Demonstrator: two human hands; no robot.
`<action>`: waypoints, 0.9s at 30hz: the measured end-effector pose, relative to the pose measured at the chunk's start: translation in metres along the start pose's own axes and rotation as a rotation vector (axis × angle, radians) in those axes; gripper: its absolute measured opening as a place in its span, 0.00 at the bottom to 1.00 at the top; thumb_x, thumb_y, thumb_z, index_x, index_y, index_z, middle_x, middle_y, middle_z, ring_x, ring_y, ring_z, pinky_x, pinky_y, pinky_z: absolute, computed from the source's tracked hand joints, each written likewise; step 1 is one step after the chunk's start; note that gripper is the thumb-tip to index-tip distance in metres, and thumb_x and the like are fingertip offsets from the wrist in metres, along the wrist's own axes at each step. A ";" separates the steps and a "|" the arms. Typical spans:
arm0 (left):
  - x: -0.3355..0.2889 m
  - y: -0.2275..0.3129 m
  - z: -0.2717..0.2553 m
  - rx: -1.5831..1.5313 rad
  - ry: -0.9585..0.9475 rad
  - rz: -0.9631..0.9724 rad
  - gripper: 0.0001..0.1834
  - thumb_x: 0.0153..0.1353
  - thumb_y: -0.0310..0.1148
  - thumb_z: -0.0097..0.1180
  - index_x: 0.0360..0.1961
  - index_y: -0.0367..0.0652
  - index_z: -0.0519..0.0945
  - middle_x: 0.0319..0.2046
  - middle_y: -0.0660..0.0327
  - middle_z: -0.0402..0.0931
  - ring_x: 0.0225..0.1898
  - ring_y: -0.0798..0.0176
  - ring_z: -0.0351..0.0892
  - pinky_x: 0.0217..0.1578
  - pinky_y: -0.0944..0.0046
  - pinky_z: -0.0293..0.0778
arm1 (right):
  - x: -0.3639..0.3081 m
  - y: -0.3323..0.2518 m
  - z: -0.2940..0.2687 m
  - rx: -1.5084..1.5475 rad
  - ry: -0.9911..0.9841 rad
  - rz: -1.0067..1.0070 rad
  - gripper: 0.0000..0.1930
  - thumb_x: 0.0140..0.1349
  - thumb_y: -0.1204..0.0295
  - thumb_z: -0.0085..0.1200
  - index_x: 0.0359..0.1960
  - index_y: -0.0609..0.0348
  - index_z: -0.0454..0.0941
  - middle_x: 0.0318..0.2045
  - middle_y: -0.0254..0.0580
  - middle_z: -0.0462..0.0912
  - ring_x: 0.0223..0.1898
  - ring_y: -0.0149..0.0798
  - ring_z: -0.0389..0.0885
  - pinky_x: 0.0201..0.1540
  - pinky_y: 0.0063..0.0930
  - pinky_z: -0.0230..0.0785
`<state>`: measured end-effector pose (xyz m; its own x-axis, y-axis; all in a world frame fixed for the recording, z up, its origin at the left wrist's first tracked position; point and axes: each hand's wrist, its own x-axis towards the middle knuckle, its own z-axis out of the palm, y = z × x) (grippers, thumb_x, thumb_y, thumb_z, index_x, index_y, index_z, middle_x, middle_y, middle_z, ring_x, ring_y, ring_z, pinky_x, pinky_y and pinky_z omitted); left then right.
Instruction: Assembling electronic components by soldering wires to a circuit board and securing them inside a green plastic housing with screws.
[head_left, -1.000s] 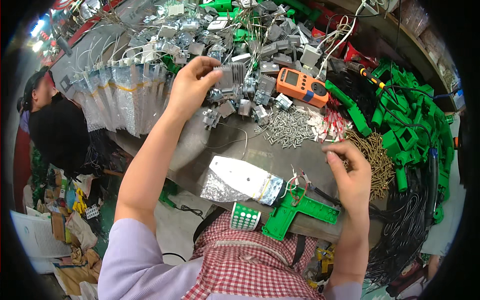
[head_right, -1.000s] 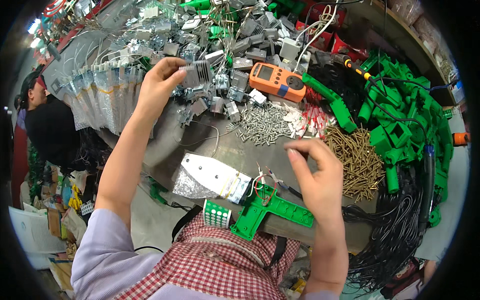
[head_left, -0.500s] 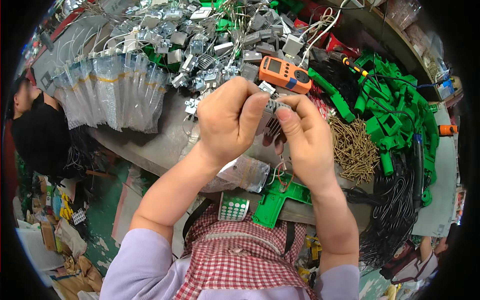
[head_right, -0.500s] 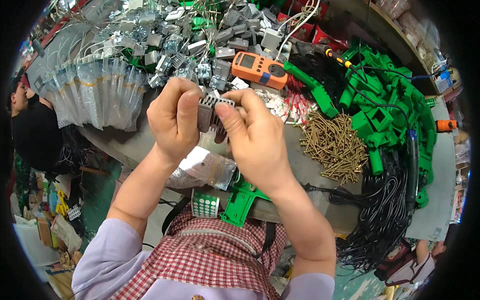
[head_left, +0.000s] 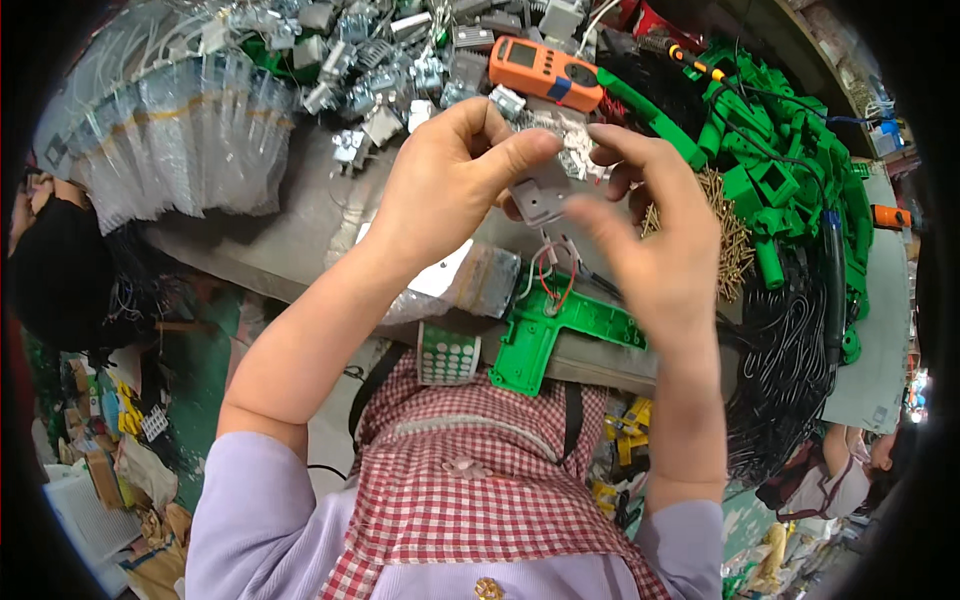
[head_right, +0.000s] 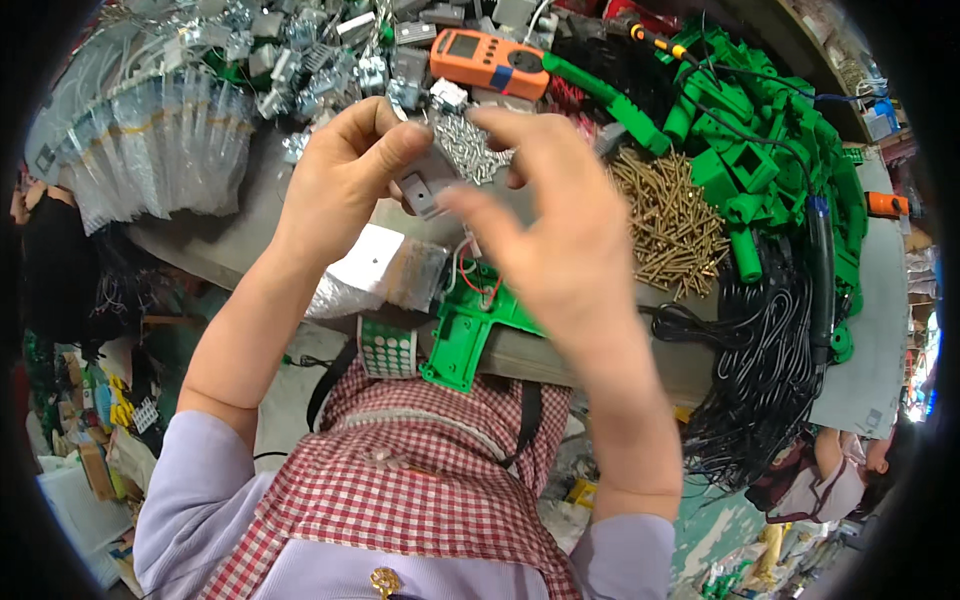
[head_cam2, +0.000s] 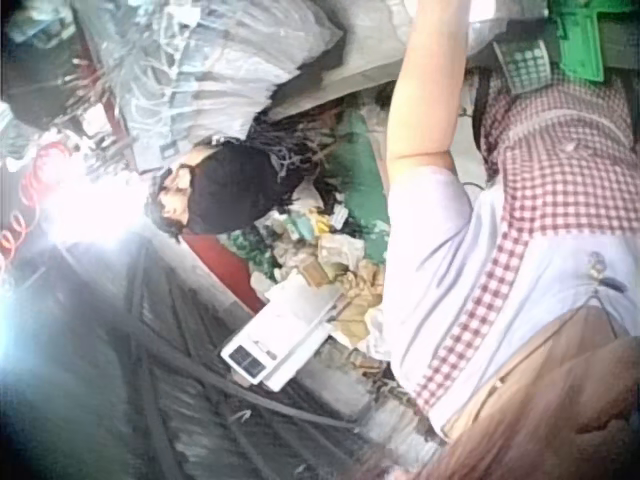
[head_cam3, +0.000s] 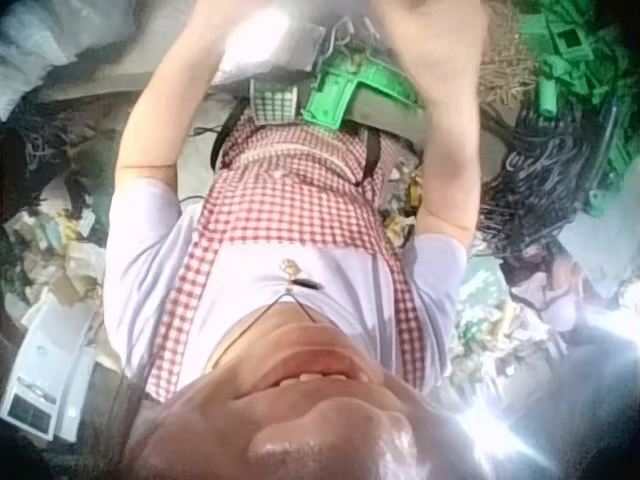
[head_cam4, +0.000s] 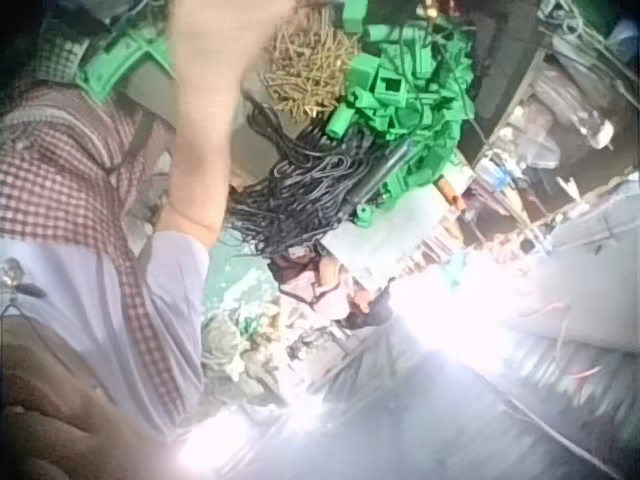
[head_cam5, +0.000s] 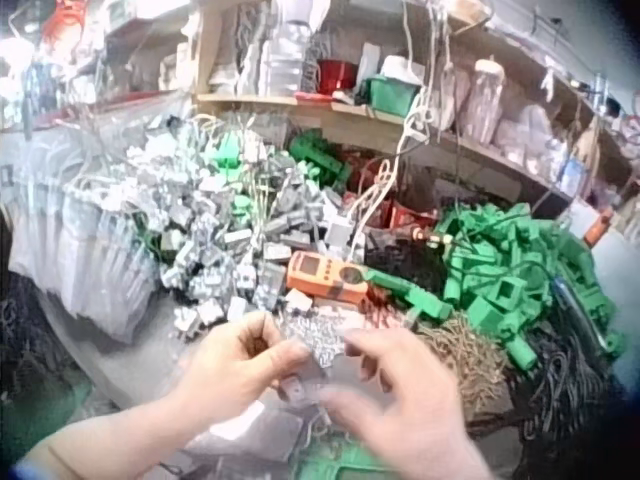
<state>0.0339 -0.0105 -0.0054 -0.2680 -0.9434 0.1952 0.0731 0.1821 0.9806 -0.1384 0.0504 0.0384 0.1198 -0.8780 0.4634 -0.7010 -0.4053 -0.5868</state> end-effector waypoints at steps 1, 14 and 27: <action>-0.008 0.008 0.002 0.088 -0.059 -0.060 0.15 0.63 0.41 0.59 0.26 0.43 0.73 0.23 0.70 0.73 0.25 0.79 0.69 0.27 0.76 0.68 | -0.010 -0.001 0.010 -0.110 0.058 -0.182 0.27 0.44 0.72 0.69 0.49 0.61 0.74 0.42 0.46 0.77 0.40 0.48 0.76 0.44 0.37 0.70; -0.052 -0.051 -0.039 0.798 -0.440 0.442 0.43 0.38 0.43 0.71 0.59 0.46 0.70 0.53 0.55 0.70 0.57 0.47 0.68 0.56 0.52 0.66 | -0.143 0.003 0.039 0.390 -0.224 0.227 0.30 0.46 0.87 0.64 0.53 0.64 0.70 0.50 0.50 0.76 0.52 0.45 0.77 0.57 0.36 0.69; -0.063 -0.060 -0.034 0.837 -0.381 0.407 0.42 0.30 0.37 0.73 0.54 0.48 0.74 0.47 0.60 0.73 0.51 0.52 0.71 0.51 0.53 0.65 | -0.131 -0.015 0.046 0.045 -0.198 0.272 0.25 0.45 0.79 0.69 0.47 0.66 0.74 0.43 0.51 0.80 0.44 0.51 0.80 0.47 0.37 0.73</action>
<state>0.0786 0.0285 -0.0776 -0.6728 -0.6414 0.3687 -0.4318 0.7451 0.5082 -0.1110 0.1598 -0.0445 0.0695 -0.9862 0.1506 -0.6949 -0.1561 -0.7019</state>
